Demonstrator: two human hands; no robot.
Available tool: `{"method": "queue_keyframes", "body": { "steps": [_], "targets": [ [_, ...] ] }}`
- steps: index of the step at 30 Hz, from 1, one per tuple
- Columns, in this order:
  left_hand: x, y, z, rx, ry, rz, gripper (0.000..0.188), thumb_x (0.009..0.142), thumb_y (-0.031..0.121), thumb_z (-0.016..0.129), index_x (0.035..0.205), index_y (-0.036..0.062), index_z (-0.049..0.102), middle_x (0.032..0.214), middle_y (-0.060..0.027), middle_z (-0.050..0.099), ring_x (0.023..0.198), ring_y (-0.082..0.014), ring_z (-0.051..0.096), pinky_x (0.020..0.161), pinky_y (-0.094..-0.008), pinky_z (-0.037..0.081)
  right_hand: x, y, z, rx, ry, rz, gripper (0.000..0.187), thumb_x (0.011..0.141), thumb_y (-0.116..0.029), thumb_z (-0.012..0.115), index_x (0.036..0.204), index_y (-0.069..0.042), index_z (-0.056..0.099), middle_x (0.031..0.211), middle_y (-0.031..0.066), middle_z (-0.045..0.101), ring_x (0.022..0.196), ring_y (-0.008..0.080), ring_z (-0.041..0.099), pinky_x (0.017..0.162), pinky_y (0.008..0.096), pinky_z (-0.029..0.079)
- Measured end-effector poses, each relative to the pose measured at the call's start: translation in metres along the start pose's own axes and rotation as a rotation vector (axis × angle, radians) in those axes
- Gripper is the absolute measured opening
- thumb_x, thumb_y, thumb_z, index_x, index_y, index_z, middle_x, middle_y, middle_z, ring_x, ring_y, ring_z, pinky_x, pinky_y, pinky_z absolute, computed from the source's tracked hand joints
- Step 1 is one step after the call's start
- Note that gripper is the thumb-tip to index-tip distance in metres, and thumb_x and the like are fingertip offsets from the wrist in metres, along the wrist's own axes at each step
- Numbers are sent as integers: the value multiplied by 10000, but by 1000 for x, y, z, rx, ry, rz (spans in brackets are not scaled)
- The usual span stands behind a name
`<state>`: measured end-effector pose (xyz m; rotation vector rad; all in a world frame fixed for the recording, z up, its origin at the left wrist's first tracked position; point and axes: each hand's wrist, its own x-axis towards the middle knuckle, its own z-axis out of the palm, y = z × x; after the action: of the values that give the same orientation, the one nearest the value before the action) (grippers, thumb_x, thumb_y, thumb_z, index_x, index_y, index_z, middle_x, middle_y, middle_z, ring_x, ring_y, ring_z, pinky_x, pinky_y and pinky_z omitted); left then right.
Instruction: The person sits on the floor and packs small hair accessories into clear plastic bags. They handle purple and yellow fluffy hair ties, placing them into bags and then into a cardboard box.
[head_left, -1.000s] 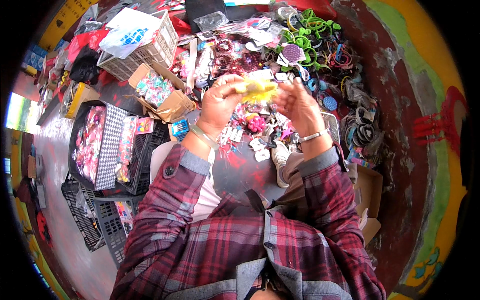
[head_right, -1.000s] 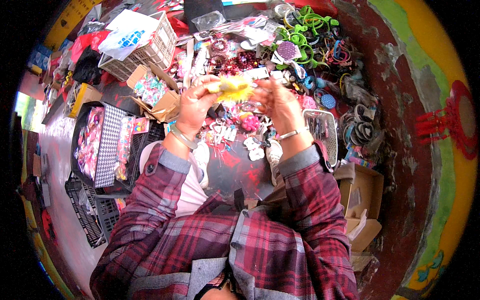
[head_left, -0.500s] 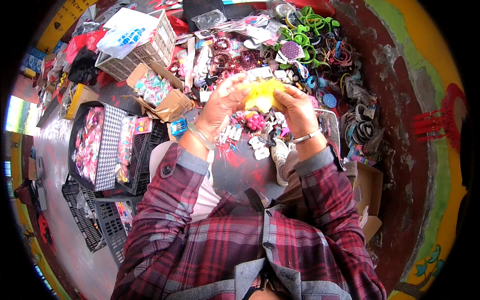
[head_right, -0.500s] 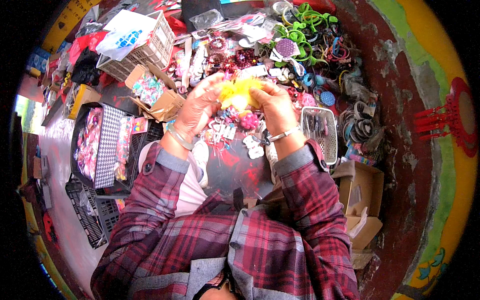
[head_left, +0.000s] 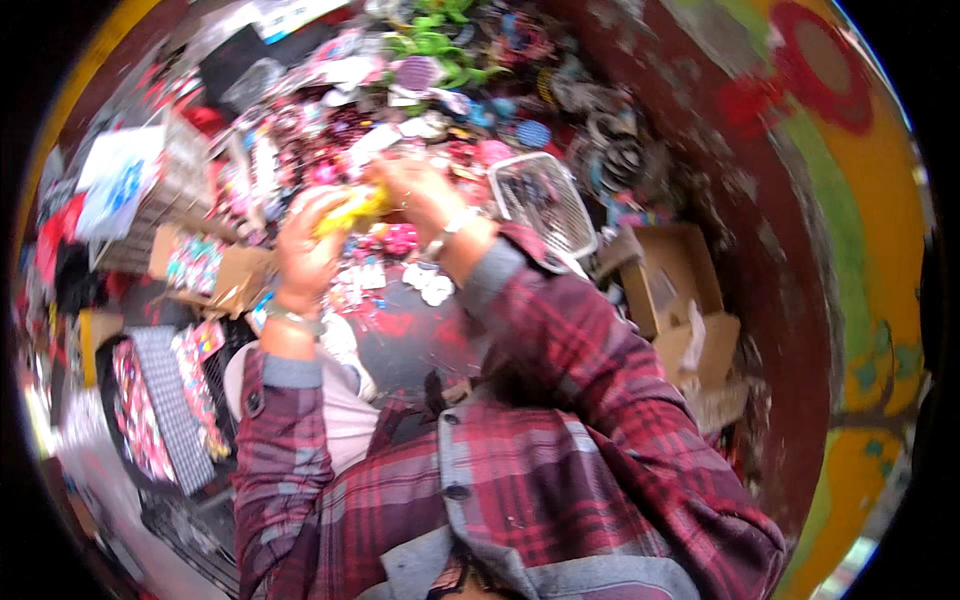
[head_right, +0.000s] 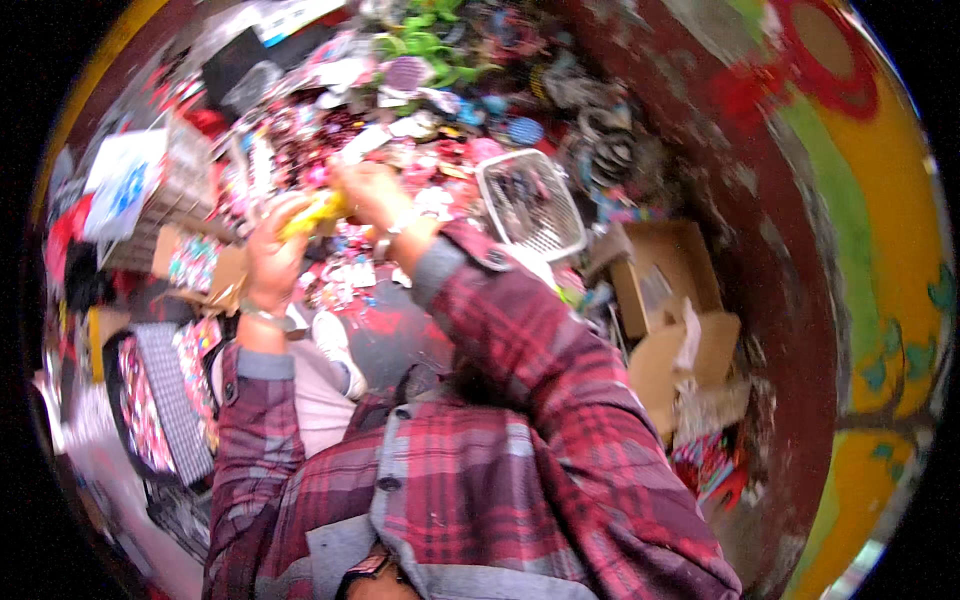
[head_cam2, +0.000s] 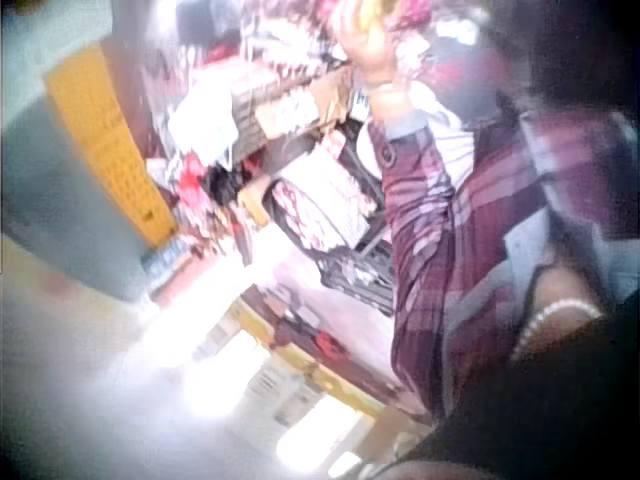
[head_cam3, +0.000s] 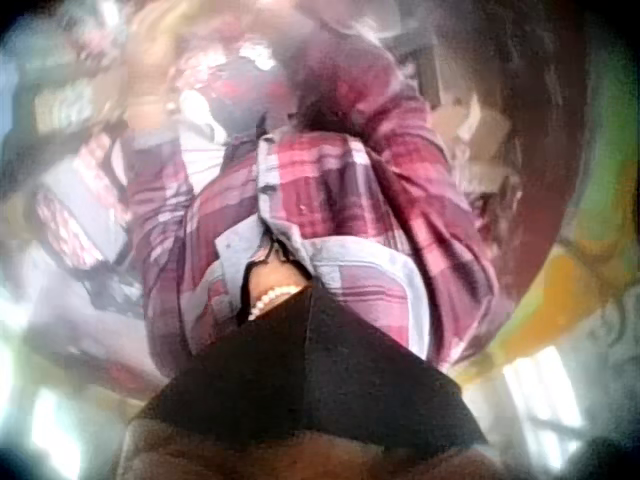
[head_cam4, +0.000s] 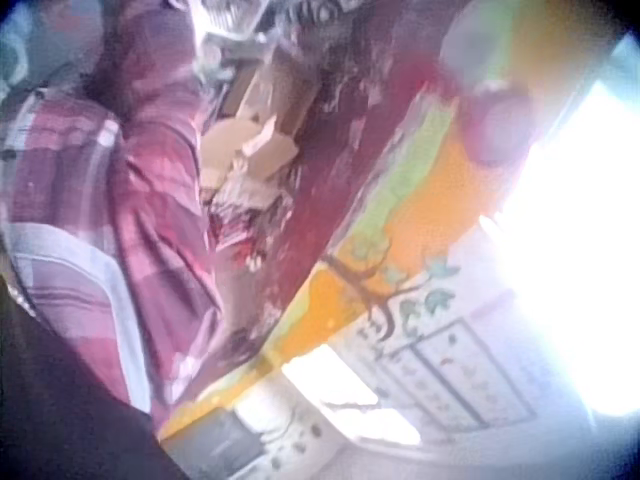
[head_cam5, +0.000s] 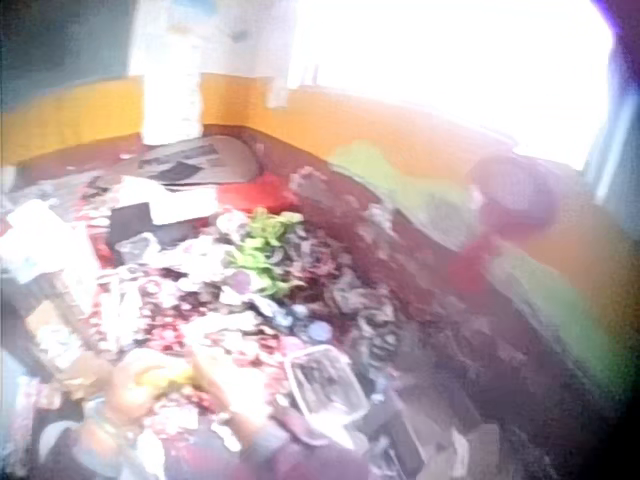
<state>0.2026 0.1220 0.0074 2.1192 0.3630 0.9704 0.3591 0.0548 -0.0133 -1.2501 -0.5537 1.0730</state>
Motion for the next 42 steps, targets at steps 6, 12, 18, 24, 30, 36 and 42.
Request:
{"method": "queue_keyframes", "body": {
  "steps": [6, 12, 18, 24, 30, 36, 42],
  "targets": [
    [-3, 28, 30, 32, -107, 67, 469, 794, 79, 607, 1233, 27, 449, 1189, -133, 478, 1029, -227, 513, 884, -319, 409, 4, 2, -15, -14, 388, -220, 208, 720, -182, 548, 655, -29, 672, 612, 113, 632, 563, 202, 597, 552, 338, 465],
    [-5, -9, 27, -96, 36, -216, 320, 910, 201, 483, 1159, 3, 524, 1136, -102, 535, 941, -156, 561, 709, -248, 482, -69, -93, -118, 160, 48, -379, 203, 787, -233, 606, 811, -37, 655, 684, 20, 572, 601, 104, 527, 531, 254, 419],
    [-7, -30, 36, -81, 21, -340, 281, 925, 211, 459, 1004, -7, 617, 881, -69, 645, 733, -102, 593, 583, -211, 452, -178, -104, -350, -431, 361, 84, 184, 763, -198, 638, 858, -42, 659, 787, 14, 608, 725, 117, 563, 657, 278, 460],
    [-19, -45, 47, -6, -107, -488, 289, 926, 224, 458, 981, -6, 625, 805, -41, 638, 655, -70, 558, 557, -198, 417, -279, 75, -566, -806, 710, 780, 171, 776, -183, 607, 785, -20, 659, 693, 74, 618, 617, 183, 581, 552, 327, 461],
    [-39, -72, 54, -10, -152, -635, 276, 918, 219, 483, 973, -15, 618, 812, -53, 633, 651, -69, 558, 558, -196, 424, -279, 139, -581, -1063, 648, 1036, 187, 775, -202, 602, 809, -26, 658, 737, 77, 616, 657, 192, 583, 581, 332, 463],
    [-50, -74, 64, 1, -195, -722, 251, 910, 199, 498, 958, -10, 628, 824, -56, 643, 675, -79, 570, 602, -212, 449, -237, 150, -557, -1165, 768, 1020, 206, 774, -221, 597, 832, -33, 657, 781, 81, 614, 698, 201, 584, 610, 337, 465],
    [-55, -72, 74, 5, -230, -744, 264, 913, 222, 495, 965, 1, 630, 807, -33, 630, 663, -71, 562, 581, -201, 436, -234, 157, -560, -1215, 845, 978, 227, 773, -241, 592, 856, -39, 656, 825, 85, 612, 738, 211, 585, 638, 342, 467]
  ]
}}
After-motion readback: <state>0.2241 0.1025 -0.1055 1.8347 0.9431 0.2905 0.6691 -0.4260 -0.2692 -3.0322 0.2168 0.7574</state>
